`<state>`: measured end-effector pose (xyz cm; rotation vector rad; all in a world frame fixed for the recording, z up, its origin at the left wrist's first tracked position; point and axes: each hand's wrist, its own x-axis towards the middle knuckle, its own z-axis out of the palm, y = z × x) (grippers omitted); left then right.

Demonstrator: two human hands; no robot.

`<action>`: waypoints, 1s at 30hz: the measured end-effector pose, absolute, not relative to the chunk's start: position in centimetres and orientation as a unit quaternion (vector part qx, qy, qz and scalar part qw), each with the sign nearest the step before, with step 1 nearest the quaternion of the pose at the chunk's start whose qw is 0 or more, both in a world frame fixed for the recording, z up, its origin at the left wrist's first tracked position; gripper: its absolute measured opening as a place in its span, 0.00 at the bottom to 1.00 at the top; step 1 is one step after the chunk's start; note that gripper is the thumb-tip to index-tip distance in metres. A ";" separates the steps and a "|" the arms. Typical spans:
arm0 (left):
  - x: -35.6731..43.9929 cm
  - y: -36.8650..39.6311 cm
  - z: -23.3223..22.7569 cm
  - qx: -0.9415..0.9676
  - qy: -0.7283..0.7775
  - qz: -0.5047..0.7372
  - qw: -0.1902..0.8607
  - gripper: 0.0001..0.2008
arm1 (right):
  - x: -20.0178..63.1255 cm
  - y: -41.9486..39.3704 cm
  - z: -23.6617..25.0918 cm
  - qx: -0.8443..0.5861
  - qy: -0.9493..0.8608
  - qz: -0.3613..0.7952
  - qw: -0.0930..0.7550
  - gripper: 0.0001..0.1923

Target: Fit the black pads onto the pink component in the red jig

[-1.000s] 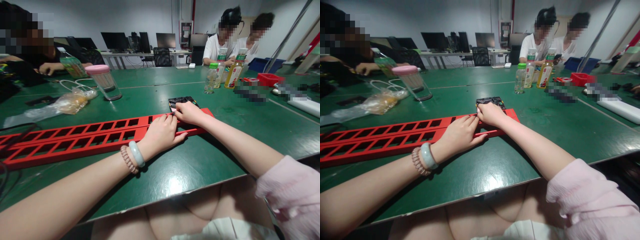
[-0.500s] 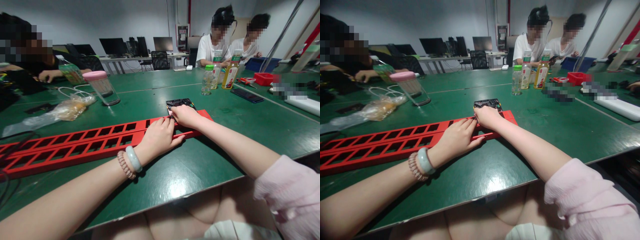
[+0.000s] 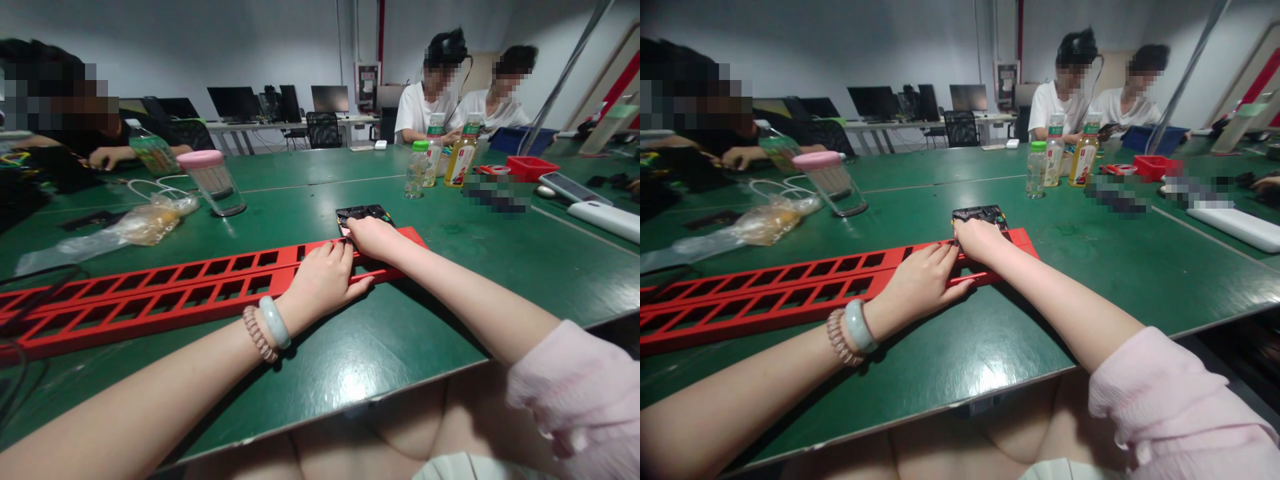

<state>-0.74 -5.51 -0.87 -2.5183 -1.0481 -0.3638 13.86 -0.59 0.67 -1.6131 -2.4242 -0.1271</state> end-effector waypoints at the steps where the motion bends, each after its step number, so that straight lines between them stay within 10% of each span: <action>1: -0.8 -5.5 -0.8 -0.898 -0.373 -0.129 0.192 0.33 | 13.8 -0.7 0.7 -0.561 -0.819 -0.040 0.113 0.16; 30: -0.9 -5.6 -0.7 -0.900 -0.375 -0.127 0.183 0.31 | 14.6 -0.7 1.7 -0.536 -0.840 -0.023 0.082 0.15</action>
